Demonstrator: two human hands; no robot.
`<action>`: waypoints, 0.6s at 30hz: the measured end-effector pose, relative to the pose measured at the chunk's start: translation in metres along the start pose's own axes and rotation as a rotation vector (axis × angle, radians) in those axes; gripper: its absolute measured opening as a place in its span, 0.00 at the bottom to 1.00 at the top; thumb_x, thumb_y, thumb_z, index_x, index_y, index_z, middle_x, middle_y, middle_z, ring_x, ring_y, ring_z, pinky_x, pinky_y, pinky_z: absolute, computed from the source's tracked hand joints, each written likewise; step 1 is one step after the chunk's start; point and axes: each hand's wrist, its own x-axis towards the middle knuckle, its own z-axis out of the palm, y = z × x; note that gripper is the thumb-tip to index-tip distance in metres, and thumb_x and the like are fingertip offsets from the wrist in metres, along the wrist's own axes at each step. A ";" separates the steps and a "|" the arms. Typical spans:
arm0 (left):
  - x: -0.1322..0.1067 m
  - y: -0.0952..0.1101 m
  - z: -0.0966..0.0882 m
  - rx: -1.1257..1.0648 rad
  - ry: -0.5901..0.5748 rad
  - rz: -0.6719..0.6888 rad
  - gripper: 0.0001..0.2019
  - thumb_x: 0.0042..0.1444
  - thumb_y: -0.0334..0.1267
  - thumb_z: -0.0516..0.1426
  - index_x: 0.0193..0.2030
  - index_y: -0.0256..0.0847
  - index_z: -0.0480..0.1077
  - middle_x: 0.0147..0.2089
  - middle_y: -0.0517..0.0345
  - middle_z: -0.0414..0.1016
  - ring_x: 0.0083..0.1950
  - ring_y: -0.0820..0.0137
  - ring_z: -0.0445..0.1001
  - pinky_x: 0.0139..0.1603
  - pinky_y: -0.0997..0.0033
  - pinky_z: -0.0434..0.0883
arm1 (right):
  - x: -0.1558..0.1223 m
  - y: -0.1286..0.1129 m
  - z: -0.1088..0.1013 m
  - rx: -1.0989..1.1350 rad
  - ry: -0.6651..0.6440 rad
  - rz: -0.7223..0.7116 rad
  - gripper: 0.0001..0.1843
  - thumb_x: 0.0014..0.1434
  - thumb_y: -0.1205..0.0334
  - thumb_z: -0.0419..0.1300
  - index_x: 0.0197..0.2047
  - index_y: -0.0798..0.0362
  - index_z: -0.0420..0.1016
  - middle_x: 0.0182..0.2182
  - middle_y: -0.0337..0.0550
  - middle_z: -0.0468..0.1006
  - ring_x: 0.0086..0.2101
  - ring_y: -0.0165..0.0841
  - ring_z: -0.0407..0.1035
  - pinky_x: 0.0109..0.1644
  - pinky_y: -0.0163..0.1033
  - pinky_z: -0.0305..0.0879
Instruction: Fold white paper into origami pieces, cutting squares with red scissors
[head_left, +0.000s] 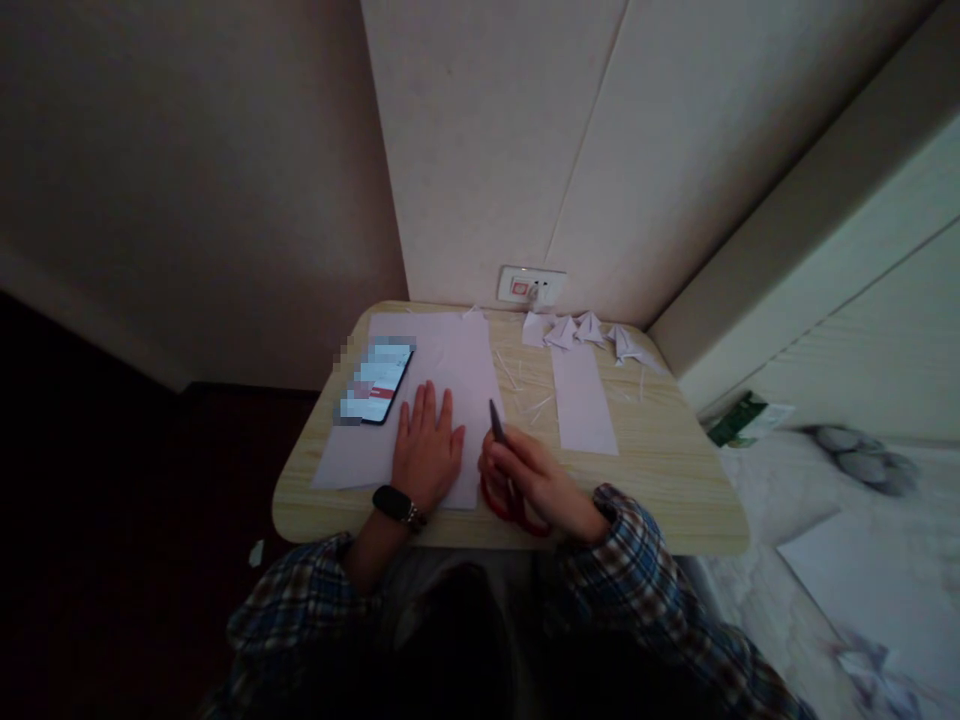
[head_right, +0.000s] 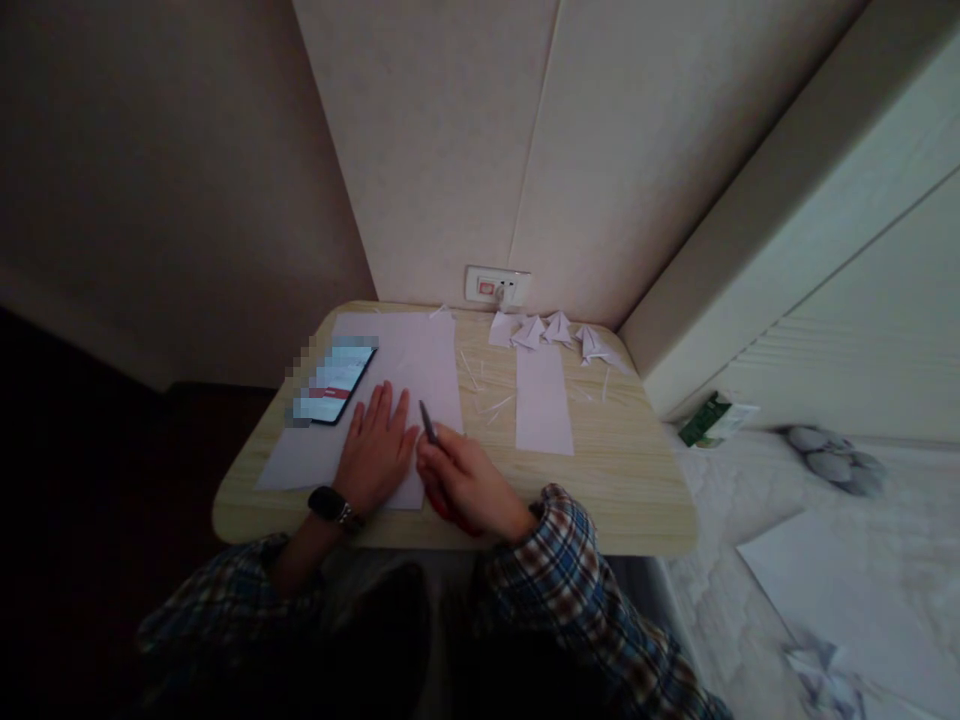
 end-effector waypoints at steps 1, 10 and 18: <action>0.001 0.000 -0.001 -0.004 0.003 0.000 0.27 0.64 0.40 0.45 0.66 0.23 0.54 0.69 0.29 0.50 0.71 0.51 0.47 0.67 0.46 0.51 | 0.003 -0.002 -0.013 -0.072 0.067 0.010 0.17 0.66 0.50 0.44 0.28 0.49 0.58 0.21 0.35 0.62 0.23 0.30 0.59 0.28 0.36 0.61; -0.033 0.021 -0.016 -0.018 -0.055 0.032 0.41 0.54 0.51 0.58 0.67 0.24 0.50 0.69 0.22 0.47 0.69 0.40 0.45 0.64 0.41 0.54 | 0.031 0.049 -0.100 -0.823 0.559 0.234 0.11 0.56 0.76 0.47 0.38 0.57 0.66 0.41 0.59 0.68 0.47 0.48 0.60 0.51 0.53 0.55; -0.046 0.007 -0.029 -0.069 -0.236 0.163 0.32 0.57 0.31 0.49 0.69 0.30 0.47 0.70 0.37 0.52 0.71 0.53 0.47 0.66 0.51 0.57 | 0.029 0.069 -0.085 -1.034 0.541 0.330 0.23 0.58 0.78 0.43 0.53 0.55 0.64 0.54 0.60 0.66 0.50 0.48 0.61 0.51 0.58 0.53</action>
